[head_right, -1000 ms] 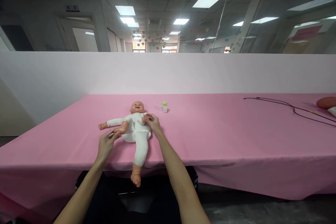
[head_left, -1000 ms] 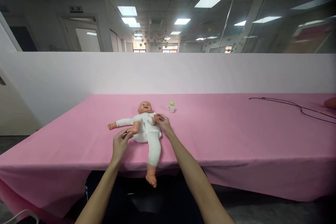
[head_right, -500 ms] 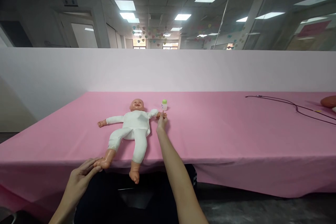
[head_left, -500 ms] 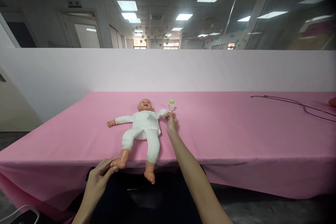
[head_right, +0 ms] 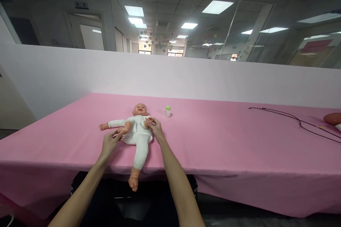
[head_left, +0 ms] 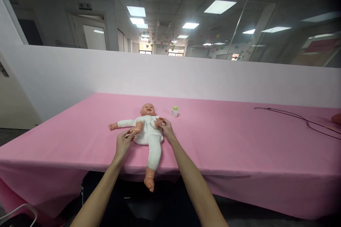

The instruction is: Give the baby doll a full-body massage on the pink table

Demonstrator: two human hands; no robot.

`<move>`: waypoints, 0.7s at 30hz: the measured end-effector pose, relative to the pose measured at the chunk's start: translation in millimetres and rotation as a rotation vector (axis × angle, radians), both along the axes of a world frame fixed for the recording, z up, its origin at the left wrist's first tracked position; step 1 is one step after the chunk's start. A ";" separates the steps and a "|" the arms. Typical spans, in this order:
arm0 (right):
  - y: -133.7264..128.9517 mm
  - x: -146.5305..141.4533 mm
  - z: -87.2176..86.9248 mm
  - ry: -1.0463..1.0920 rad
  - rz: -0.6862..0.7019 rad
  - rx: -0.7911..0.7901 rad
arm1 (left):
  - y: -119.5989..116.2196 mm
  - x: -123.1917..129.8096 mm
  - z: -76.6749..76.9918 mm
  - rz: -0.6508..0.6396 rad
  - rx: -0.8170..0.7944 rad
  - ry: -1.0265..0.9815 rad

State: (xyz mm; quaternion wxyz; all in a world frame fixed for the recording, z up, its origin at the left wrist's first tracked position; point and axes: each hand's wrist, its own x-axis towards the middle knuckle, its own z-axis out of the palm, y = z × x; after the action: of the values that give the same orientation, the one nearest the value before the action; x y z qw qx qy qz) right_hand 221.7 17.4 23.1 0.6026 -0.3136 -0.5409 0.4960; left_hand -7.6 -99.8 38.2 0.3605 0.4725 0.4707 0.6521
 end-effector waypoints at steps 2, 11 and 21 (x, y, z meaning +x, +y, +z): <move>1.0 1.0 -1.0 0.033 -0.018 -0.011 | -1.4 -1.4 -2.9 0.017 0.001 0.007; 30.5 17.3 -16.4 0.357 -0.467 -0.216 | -108.5 -59.8 -50.3 0.054 -0.123 0.119; 22.0 10.1 -4.6 0.330 -0.257 -0.143 | -97.3 -45.0 -35.9 -0.010 -0.079 0.141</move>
State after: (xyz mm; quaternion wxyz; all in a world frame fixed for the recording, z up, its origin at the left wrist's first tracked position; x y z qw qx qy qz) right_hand 231.8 39.4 18.5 0.7175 -0.3365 -0.3537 0.4968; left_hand -52.6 -197.1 2.3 0.3480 0.5048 0.5181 0.5964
